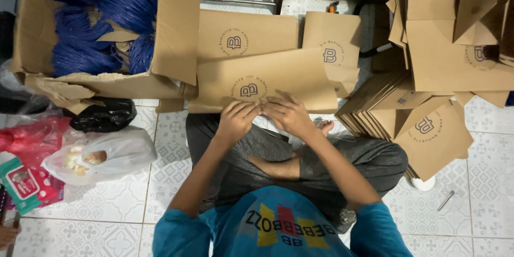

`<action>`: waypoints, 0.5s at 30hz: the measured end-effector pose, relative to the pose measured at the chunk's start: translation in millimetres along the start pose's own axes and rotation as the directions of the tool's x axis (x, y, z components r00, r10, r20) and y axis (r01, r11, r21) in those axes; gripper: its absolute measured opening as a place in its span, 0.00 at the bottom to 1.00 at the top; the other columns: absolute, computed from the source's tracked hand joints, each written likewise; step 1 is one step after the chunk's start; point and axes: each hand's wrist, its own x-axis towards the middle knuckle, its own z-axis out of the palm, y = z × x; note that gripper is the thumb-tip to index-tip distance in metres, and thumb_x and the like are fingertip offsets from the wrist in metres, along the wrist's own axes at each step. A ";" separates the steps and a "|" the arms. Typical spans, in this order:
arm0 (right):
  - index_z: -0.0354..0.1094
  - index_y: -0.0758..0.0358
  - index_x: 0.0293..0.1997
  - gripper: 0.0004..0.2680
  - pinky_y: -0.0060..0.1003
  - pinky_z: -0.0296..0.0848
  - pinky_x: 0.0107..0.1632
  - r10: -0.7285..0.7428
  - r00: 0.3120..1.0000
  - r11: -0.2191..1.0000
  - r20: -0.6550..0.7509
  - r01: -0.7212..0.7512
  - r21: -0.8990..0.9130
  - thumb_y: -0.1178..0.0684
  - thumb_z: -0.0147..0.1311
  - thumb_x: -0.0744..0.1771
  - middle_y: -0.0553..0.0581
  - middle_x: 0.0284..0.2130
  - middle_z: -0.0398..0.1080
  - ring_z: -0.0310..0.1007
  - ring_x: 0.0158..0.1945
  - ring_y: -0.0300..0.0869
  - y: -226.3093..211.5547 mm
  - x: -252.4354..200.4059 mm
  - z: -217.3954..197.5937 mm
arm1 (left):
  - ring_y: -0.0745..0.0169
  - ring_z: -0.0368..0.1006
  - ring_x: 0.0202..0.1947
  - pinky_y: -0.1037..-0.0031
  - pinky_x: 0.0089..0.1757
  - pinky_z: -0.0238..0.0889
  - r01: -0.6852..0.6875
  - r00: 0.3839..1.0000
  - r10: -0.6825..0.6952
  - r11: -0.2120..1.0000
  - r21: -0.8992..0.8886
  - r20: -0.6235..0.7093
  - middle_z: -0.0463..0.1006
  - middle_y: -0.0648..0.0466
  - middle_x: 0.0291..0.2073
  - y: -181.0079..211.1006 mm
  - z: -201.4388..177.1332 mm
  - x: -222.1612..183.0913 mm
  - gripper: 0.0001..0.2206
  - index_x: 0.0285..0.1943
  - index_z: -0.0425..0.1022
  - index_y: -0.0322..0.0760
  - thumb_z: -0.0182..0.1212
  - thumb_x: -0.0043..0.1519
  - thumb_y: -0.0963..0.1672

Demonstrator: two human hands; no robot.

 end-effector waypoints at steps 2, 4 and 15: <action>0.80 0.56 0.38 0.06 0.49 0.72 0.53 -0.032 0.999 0.999 0.015 0.032 -0.006 0.53 0.55 0.69 0.55 0.37 0.81 0.82 0.46 0.47 -1.2 -1.6 -25.5 | 0.61 0.78 0.48 0.63 0.54 0.69 -0.012 1.000 0.011 0.999 0.030 0.009 0.83 0.56 0.44 5.5 -16.4 1.1 0.10 0.49 0.81 0.45 0.59 0.62 0.39; 0.80 0.57 0.37 0.06 0.46 0.73 0.51 -0.058 0.998 0.998 0.030 0.058 -0.012 0.54 0.55 0.69 0.56 0.38 0.81 0.81 0.47 0.47 4.0 -13.4 -56.5 | 0.62 0.78 0.49 0.64 0.53 0.68 -0.026 0.999 0.025 0.998 0.056 0.021 0.83 0.57 0.45 6.6 -31.4 1.6 0.11 0.50 0.81 0.46 0.59 0.61 0.39; 0.77 0.67 0.44 0.07 0.51 0.77 0.53 0.288 0.954 0.957 0.086 -0.291 0.020 0.57 0.62 0.65 0.66 0.41 0.79 0.79 0.50 0.58 19.6 -74.6 -164.8 | 0.61 0.80 0.43 0.67 0.49 0.71 0.014 1.000 -0.013 0.998 0.057 -0.019 0.85 0.59 0.38 25.0 -55.8 18.3 0.13 0.42 0.84 0.48 0.65 0.53 0.36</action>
